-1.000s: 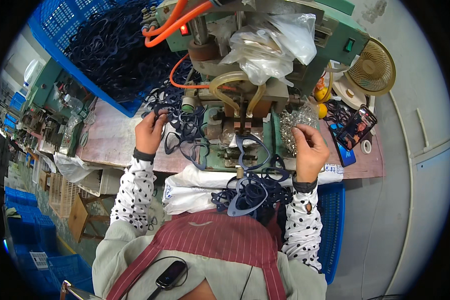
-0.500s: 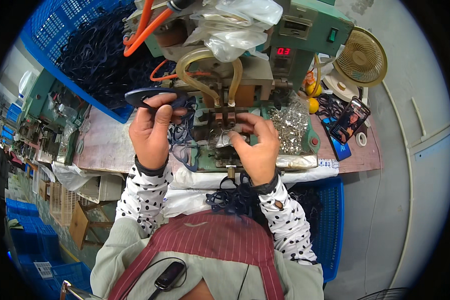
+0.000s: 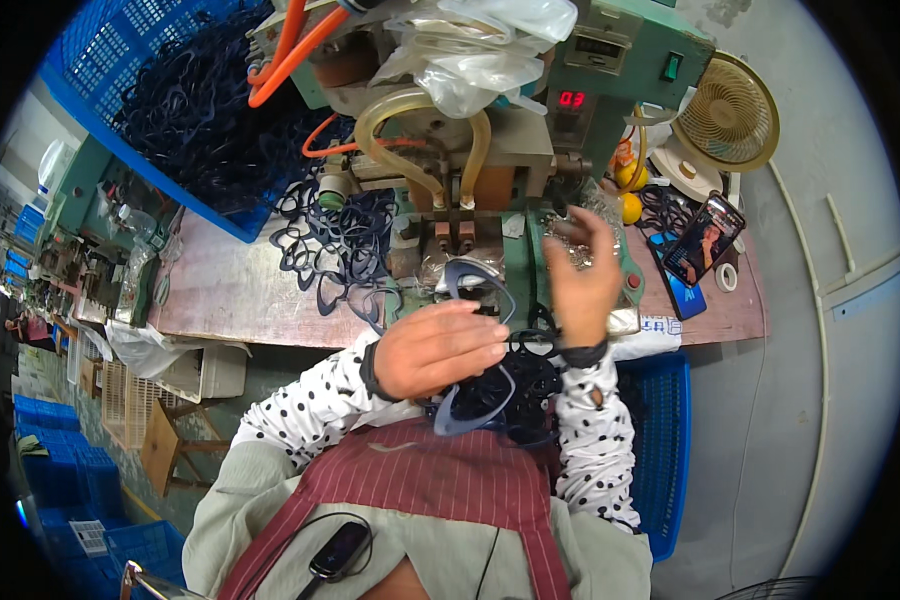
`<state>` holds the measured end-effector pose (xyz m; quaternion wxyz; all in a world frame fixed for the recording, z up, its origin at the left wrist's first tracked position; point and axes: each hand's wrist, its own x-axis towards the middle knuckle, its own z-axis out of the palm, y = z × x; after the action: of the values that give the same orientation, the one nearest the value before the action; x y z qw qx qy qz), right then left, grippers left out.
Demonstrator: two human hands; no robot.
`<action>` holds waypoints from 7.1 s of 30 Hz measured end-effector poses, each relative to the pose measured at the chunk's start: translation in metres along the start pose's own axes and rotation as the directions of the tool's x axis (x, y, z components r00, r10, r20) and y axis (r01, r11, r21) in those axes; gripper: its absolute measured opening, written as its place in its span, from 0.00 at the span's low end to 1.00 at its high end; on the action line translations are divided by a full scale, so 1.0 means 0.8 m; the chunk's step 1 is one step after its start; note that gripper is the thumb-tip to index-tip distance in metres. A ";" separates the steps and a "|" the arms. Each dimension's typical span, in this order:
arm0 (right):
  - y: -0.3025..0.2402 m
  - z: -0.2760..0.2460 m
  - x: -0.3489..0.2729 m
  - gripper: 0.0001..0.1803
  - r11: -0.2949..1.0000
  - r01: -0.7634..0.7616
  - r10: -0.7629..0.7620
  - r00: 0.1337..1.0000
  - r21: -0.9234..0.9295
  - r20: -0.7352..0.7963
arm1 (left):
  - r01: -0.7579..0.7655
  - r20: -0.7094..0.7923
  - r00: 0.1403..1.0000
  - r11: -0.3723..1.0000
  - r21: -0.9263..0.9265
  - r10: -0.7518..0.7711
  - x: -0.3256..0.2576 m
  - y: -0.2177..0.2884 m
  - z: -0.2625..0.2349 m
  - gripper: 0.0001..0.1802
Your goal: The person repeatedly picks up dark blue rubber loops and small metal pins, inserts the pins into the loops, and places the assembled units on the work surface. The process is continuous and repetitive throughout the clip.
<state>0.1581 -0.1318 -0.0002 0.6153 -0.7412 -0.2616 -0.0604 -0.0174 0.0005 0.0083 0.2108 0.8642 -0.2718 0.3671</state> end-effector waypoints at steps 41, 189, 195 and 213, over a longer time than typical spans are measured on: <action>0.129 -0.054 -0.011 0.07 0.953 -0.095 0.084 0.995 -0.286 -0.051 | 0.305 0.102 0.913 0.826 0.474 -0.396 -0.114 -0.066 -0.087 0.13; 0.123 -0.040 -0.013 0.03 0.838 0.229 -0.320 0.942 -0.496 -0.105 | 0.443 -0.219 0.798 0.301 0.845 -0.561 -0.188 -0.227 -0.069 0.21; 0.090 -0.027 -0.007 0.06 0.838 0.214 -0.297 0.950 -0.502 -0.091 | 0.711 -0.441 0.698 0.478 0.515 -0.563 -0.184 -0.163 -0.097 0.06; -0.064 0.018 -0.025 0.25 0.974 -0.185 0.142 0.947 0.128 0.289 | 0.047 -0.143 0.989 0.985 0.167 -0.023 0.017 0.000 -0.001 0.21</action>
<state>0.1141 -0.1189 0.0328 0.6306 -0.7117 -0.2869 0.1159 -0.0095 -0.0032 0.0189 0.1613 0.8558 -0.2087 0.4451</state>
